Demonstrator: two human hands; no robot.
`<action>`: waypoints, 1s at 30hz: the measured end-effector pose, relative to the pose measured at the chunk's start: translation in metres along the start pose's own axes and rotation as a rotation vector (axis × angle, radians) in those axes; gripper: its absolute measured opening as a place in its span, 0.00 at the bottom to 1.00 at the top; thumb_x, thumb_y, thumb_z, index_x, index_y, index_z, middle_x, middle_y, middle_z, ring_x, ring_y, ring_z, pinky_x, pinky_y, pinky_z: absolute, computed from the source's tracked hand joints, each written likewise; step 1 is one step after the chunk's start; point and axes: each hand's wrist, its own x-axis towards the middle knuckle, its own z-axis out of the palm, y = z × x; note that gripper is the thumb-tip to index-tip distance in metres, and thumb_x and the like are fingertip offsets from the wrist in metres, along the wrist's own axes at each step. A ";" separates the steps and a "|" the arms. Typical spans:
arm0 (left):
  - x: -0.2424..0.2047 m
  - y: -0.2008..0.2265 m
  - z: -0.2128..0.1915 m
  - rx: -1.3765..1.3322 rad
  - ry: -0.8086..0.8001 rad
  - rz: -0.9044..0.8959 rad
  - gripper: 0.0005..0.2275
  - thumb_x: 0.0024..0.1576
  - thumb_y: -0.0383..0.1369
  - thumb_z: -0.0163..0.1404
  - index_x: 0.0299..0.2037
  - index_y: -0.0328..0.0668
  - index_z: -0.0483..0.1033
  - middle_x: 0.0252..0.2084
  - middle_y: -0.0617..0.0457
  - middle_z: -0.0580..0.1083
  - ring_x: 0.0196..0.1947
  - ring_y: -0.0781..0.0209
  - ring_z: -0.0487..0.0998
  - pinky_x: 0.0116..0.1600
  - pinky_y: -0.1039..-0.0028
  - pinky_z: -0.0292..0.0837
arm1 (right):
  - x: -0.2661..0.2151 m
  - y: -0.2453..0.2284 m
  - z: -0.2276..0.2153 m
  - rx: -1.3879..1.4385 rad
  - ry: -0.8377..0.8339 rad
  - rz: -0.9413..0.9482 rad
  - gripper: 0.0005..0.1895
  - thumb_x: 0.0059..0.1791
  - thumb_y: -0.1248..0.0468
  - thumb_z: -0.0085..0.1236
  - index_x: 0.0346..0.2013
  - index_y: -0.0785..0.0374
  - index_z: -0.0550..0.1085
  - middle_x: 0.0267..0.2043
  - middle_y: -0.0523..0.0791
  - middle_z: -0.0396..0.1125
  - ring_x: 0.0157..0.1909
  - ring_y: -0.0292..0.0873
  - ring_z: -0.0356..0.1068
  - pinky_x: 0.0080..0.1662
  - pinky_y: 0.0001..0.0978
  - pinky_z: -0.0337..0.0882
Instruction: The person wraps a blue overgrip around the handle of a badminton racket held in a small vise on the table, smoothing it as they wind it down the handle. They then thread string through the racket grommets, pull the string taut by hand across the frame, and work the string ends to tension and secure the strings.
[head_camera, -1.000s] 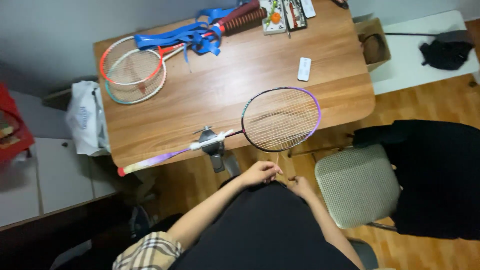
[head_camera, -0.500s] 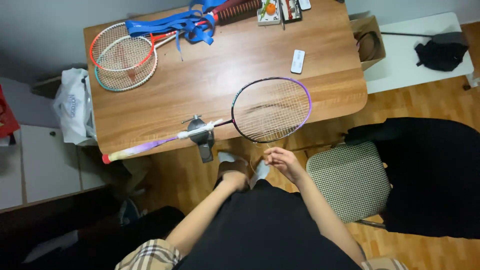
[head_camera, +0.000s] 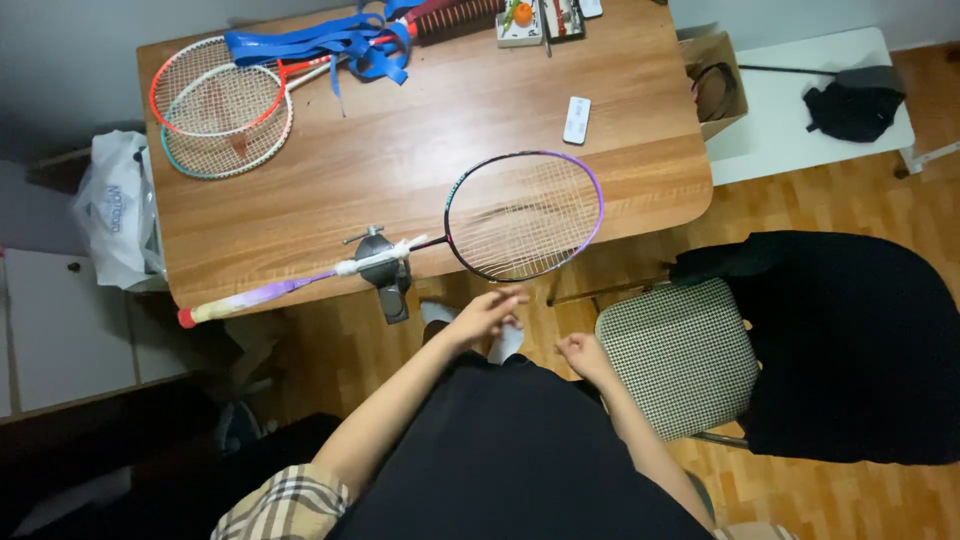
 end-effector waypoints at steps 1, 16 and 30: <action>0.010 -0.011 0.002 0.002 0.000 0.002 0.20 0.63 0.43 0.49 0.65 0.51 0.67 0.43 0.56 0.78 0.36 0.65 0.75 0.36 0.71 0.71 | 0.000 -0.001 -0.001 0.001 0.002 -0.002 0.14 0.51 0.55 0.61 0.31 0.64 0.82 0.23 0.45 0.73 0.24 0.36 0.66 0.30 0.30 0.67; -0.047 -0.157 -0.054 0.975 0.127 -0.309 0.15 0.57 0.38 0.46 0.54 0.59 0.79 0.51 0.45 0.78 0.53 0.44 0.77 0.54 0.56 0.73 | -0.018 -0.190 -0.013 0.790 -0.462 -0.223 0.20 0.51 0.60 0.55 0.58 0.59 0.72 0.60 0.43 0.70 0.59 0.39 0.70 0.62 0.38 0.69; -0.061 -0.156 -0.129 0.784 0.710 -0.808 0.15 0.57 0.42 0.47 0.47 0.48 0.82 0.55 0.45 0.78 0.56 0.44 0.79 0.54 0.57 0.77 | -0.001 -0.023 -0.032 1.476 -0.033 0.128 0.22 0.53 0.55 0.54 0.19 0.53 0.57 0.18 0.39 0.47 0.24 0.39 0.49 0.35 0.35 0.60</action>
